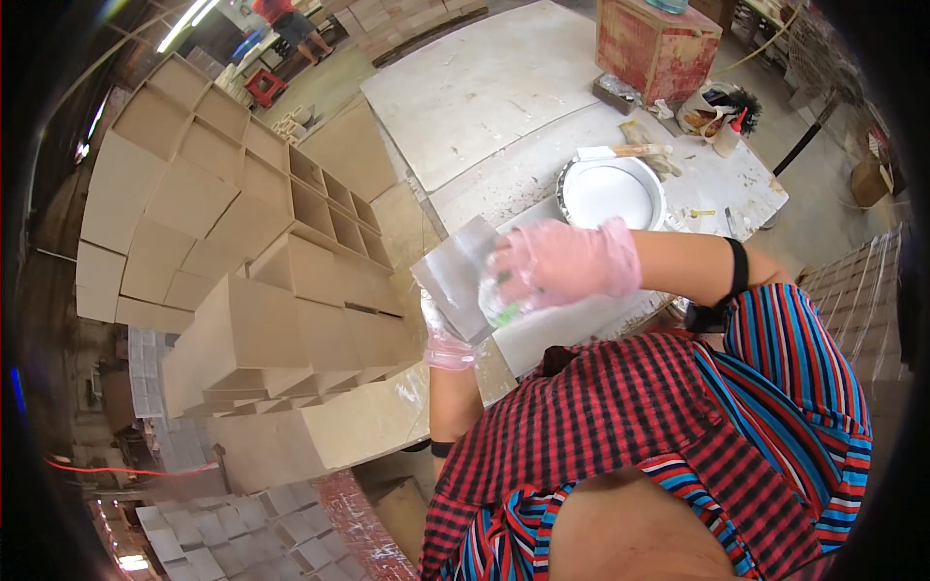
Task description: The recorder is applying a white liquid, likely paint or primer, to the interior and exterior of small wooden storage cubes using a green sponge-like applicator.
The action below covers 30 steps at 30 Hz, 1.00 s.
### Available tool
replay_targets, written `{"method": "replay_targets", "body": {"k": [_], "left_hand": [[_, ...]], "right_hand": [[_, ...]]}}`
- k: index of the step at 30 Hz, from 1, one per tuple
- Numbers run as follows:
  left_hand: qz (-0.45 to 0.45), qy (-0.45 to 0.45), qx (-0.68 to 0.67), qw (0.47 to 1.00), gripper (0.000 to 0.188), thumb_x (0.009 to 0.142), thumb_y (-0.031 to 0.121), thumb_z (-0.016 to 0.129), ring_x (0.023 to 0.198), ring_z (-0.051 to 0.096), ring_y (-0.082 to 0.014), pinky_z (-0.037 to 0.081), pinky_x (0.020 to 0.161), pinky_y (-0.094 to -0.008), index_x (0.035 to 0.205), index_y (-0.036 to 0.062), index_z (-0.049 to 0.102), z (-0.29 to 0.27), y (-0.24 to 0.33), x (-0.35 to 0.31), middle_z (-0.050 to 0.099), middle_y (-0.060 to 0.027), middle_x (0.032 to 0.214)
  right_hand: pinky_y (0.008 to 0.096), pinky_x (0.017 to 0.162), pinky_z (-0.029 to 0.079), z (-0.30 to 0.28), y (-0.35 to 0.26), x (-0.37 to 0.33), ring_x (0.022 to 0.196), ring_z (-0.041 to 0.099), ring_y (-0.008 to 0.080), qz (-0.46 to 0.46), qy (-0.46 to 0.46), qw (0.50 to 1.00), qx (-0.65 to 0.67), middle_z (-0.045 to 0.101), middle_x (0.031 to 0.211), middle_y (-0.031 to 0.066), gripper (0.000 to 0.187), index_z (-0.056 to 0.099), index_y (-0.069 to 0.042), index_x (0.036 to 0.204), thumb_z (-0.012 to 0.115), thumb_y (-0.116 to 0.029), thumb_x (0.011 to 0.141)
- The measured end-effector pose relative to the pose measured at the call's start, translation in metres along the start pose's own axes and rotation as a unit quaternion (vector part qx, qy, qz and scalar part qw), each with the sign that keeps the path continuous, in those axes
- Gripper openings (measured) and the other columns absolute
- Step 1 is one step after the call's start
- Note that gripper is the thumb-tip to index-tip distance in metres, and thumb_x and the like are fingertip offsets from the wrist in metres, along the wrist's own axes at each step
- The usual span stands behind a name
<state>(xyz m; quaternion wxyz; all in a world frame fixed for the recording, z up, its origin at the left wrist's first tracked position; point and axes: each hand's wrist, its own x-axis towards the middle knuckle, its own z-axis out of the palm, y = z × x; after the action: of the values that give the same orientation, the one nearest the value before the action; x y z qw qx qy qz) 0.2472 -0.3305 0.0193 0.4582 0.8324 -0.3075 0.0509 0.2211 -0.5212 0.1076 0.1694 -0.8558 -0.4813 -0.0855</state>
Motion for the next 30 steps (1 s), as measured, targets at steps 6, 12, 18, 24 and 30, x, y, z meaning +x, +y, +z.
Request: {"method": "replay_targets", "body": {"k": [6,12,18,24,30], "left_hand": [[-0.143,-0.123,-0.822,0.538,0.051,0.093,0.041,0.036,0.114,0.048,-0.0238,0.043,0.093,-0.0407,0.127,0.0043,0.041,0.009,-0.01,-0.001,0.048,-0.0107,0.126],[-0.008,-0.203,-0.807,0.555,0.044,0.095,0.034,0.036,0.119,0.044,-0.0216,0.04,0.097,-0.0371,0.129,0.0062,0.039,0.0,-0.018,-0.004,0.046,-0.0087,0.127],[-0.25,-0.015,-0.634,0.732,0.046,0.095,0.035,0.036,0.123,0.04,-0.0214,0.035,0.101,-0.0336,0.131,0.0062,0.036,0.019,-0.005,0.008,0.043,-0.0086,0.13],[-0.182,0.011,-0.668,0.722,0.04,0.093,0.031,0.043,0.118,0.045,-0.0212,0.04,0.097,-0.034,0.126,0.006,0.044,0.013,-0.04,-0.002,0.047,-0.0095,0.125],[-0.155,-0.052,-0.418,0.894,0.042,0.093,0.029,0.042,0.113,0.049,-0.0247,0.042,0.096,-0.0387,0.128,0.0072,0.04,0.017,-0.055,-0.014,0.05,-0.0113,0.122]], "right_hand": [[0.0387,0.074,0.049,-0.005,0.071,0.04,0.089,0.059,0.0259,0.147,0.119,0.982,-0.031,0.058,0.101,0.0041,0.022,0.065,-0.018,0.093,0.064,-0.027,0.073],[0.0384,0.076,0.048,-0.001,0.0,0.031,0.089,0.057,0.027,0.0,0.033,0.996,-0.081,0.059,0.102,0.0088,0.025,0.062,-0.016,0.097,0.062,-0.028,0.075],[0.0374,0.074,0.05,0.006,0.028,0.06,0.09,0.058,0.0251,-0.018,0.063,0.995,-0.071,0.058,0.097,0.0051,0.028,0.063,-0.021,0.101,0.065,-0.027,0.074],[0.0357,0.07,0.05,-0.001,0.018,0.055,0.086,0.059,0.0244,-0.009,0.172,0.981,-0.088,0.058,0.093,0.0082,0.028,0.063,-0.018,0.101,0.064,-0.029,0.074],[0.0377,0.072,0.05,0.017,-0.002,0.046,0.092,0.058,0.0258,-0.096,0.09,0.991,-0.03,0.06,0.097,0.0072,0.028,0.065,-0.018,0.1,0.061,-0.029,0.076]]}}
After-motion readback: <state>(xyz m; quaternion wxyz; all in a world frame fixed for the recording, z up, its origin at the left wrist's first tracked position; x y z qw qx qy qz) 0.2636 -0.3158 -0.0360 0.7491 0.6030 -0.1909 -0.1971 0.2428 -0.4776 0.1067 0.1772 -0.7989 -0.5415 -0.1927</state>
